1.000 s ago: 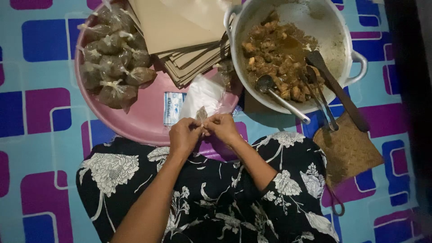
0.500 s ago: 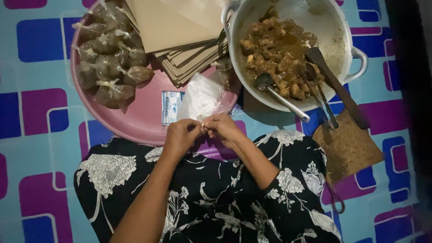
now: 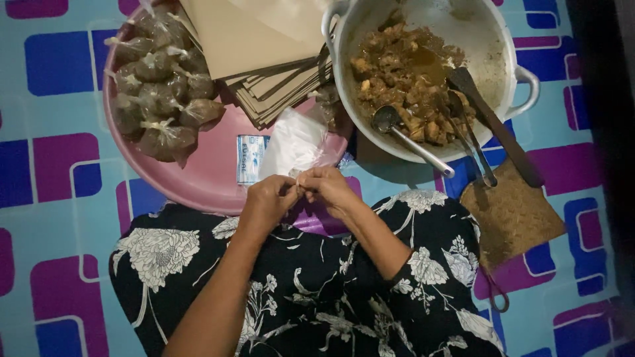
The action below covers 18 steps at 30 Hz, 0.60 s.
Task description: Packaging cooked food into small plastic bags using a spoon and tying them shut.
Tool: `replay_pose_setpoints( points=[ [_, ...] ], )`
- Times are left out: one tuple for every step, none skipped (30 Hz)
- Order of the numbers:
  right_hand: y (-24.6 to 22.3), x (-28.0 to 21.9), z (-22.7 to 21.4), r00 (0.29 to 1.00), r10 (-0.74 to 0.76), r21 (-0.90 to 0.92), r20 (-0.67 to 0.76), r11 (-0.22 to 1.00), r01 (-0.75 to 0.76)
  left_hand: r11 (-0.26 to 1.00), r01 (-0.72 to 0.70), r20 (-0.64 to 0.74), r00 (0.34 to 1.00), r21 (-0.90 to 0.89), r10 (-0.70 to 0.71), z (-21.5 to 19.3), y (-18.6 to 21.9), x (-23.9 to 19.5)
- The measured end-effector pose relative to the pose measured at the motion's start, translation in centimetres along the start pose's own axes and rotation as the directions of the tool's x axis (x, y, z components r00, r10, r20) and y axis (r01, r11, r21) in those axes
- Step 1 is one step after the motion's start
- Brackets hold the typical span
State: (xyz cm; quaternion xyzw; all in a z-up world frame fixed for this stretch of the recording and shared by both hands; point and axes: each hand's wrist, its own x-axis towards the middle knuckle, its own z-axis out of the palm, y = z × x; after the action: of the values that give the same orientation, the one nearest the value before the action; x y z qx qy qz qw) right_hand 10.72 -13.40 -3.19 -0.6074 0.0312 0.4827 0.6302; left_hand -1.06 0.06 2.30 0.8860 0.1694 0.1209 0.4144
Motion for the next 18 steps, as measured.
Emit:
replay_pose_setpoints(
  points=[
    [-0.2,-0.3,0.1,1.000,-0.001,0.001,0.000,1.000,0.001,1.000,-0.001,0.000,1.000,0.001,0.001,0.4,-0.4,-0.1],
    [-0.5,-0.5,0.3,1.000,-0.002,-0.008,-0.015,1.000,0.002,0.998,-0.059,-0.043,0.997,0.033,0.060,0.7,-0.8,-0.1],
    [-0.8,-0.8,0.4,1.000,-0.003,-0.017,-0.030,1.000,0.002,0.991,-0.114,-0.084,0.989,0.068,0.120,1.0,-1.1,-0.2],
    [-0.6,-0.6,0.4,1.000,-0.004,-0.017,-0.030,1.000,0.004,0.991,-0.115,-0.084,0.989,0.069,0.121,1.0,-1.0,-0.2],
    [-0.3,-0.5,0.4,0.999,-0.008,-0.013,-0.040,1.000,0.007,0.988,-0.133,-0.102,0.985,0.082,0.142,1.1,-0.8,-0.1],
    [-0.1,-0.3,0.3,0.999,-0.012,-0.008,-0.051,1.000,0.011,0.984,-0.151,-0.120,0.979,0.095,0.162,1.1,-0.6,-0.1],
    [0.0,-0.3,0.3,0.999,-0.012,-0.008,-0.050,1.000,0.012,0.984,-0.151,-0.121,0.979,0.095,0.162,1.3,-0.9,-0.2],
    [0.2,-0.2,0.3,0.998,-0.016,0.005,-0.060,1.000,0.016,0.979,-0.170,-0.135,0.973,0.117,0.185,1.6,-1.1,-0.2],
    [0.2,-0.2,0.3,0.997,-0.019,0.018,-0.071,1.000,0.020,0.972,-0.188,-0.148,0.967,0.138,0.208,1.9,-1.3,-0.2],
    [0.5,0.1,0.3,0.997,-0.020,0.018,-0.070,1.000,0.021,0.972,-0.189,-0.148,0.967,0.138,0.209,1.9,-1.2,-0.2],
    [0.9,0.3,0.2,0.997,-0.022,0.027,-0.068,0.999,0.024,0.966,-0.202,-0.151,0.962,0.160,0.226,1.9,-1.1,-0.2],
    [1.2,0.5,0.2,0.998,-0.025,0.036,-0.066,0.999,0.027,0.960,-0.214,-0.155,0.958,0.183,0.243,1.9,-1.1,-0.3],
    [0.3,-0.4,0.6,0.997,-0.027,0.035,-0.066,0.999,0.030,0.959,-0.217,-0.156,0.957,0.183,0.246,1.9,-1.0,-0.4],
    [-0.5,-1.3,1.0,0.996,-0.021,0.024,-0.089,0.999,0.023,0.946,-0.200,-0.163,0.955,0.256,0.246,1.9,-0.9,-0.5],
    [-1.4,-2.2,1.4,0.994,-0.015,0.013,-0.112,1.000,0.016,0.927,-0.181,-0.171,0.954,0.328,0.247,1.9,-0.9,-0.6],
    [-0.4,-1.3,1.0,0.994,-0.017,0.012,-0.112,1.000,0.018,0.927,-0.183,-0.172,0.953,0.328,0.249,1.6,-0.6,-0.5],
    [0.5,-0.3,0.7,0.995,-0.029,0.002,-0.096,1.000,0.030,0.947,-0.148,-0.160,0.967,0.286,0.199,1.3,-0.3,-0.5],
    [1.4,0.6,0.3,0.996,-0.041,-0.008,-0.080,0.999,0.041,0.963,-0.112,-0.145,0.978,0.243,0.150,1.0,-0.1,-0.4]
  ],
)
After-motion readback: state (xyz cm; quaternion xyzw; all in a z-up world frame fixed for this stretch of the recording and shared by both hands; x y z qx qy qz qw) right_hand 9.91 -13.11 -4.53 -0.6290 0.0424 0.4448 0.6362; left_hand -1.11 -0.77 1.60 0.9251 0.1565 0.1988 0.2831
